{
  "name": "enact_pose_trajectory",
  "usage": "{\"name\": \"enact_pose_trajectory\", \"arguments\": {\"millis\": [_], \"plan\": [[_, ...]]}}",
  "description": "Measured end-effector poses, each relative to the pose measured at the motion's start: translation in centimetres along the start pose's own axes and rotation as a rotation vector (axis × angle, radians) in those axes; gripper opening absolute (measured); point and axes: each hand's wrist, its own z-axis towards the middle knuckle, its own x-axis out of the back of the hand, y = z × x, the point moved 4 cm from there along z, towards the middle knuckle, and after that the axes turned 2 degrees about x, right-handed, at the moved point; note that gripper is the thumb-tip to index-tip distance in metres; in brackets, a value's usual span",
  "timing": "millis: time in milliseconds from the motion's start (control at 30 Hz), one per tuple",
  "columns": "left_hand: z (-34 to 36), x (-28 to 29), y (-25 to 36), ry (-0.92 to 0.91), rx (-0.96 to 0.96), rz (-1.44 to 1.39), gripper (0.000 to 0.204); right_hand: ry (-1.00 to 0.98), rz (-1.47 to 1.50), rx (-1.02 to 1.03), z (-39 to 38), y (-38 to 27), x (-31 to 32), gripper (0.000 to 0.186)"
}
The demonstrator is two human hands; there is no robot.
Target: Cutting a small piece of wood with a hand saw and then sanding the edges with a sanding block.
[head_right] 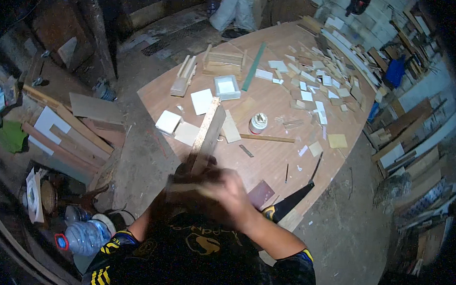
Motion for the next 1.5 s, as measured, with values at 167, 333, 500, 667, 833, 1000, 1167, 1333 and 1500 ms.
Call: {"name": "enact_pose_trajectory", "arguments": {"millis": [167,333,500,667,833,1000,1167,1333,1500], "plan": [[0.3,-0.5,0.6,-0.113,-0.091,-0.003,0.038,0.013,-0.126,-0.033,0.9,1.1,0.7,0.026],[1.1,-1.1,0.6,-0.199,-0.183,-0.025,0.037,0.214,-0.87,0.664,4.5,-3.4,3.3,0.031],[1.0,-1.5,1.4,-0.268,-0.283,-0.045,0.037,-0.104,-0.717,0.402,0.0,-0.6,-0.2,0.033],[1.7,-2.1,0.3,-0.195,-0.062,-0.2,0.037,0.187,-0.952,0.68,4.6,-4.1,5.1,0.029],[3.4,-1.2,-4.1,-0.713,0.285,-0.774,0.044,-0.142,-0.682,0.587,-0.7,-1.0,-0.4,0.022],[2.4,-0.9,-2.0,-0.117,-0.185,-0.044,0.046,0.127,-0.968,0.745,3.5,-5.8,4.3,0.037],[4.2,-4.3,0.3,0.341,0.32,-0.172,0.038,0.101,-0.758,0.587,3.1,-2.9,3.3,0.037],[3.1,-4.9,0.0,-0.002,0.285,-0.318,0.037,-0.103,-0.849,0.653,1.2,-3.3,2.1,0.026],[1.0,-5.1,0.0,-0.367,0.256,-0.463,0.035,0.083,-1.107,0.66,4.6,-4.2,6.3,0.034]]}}
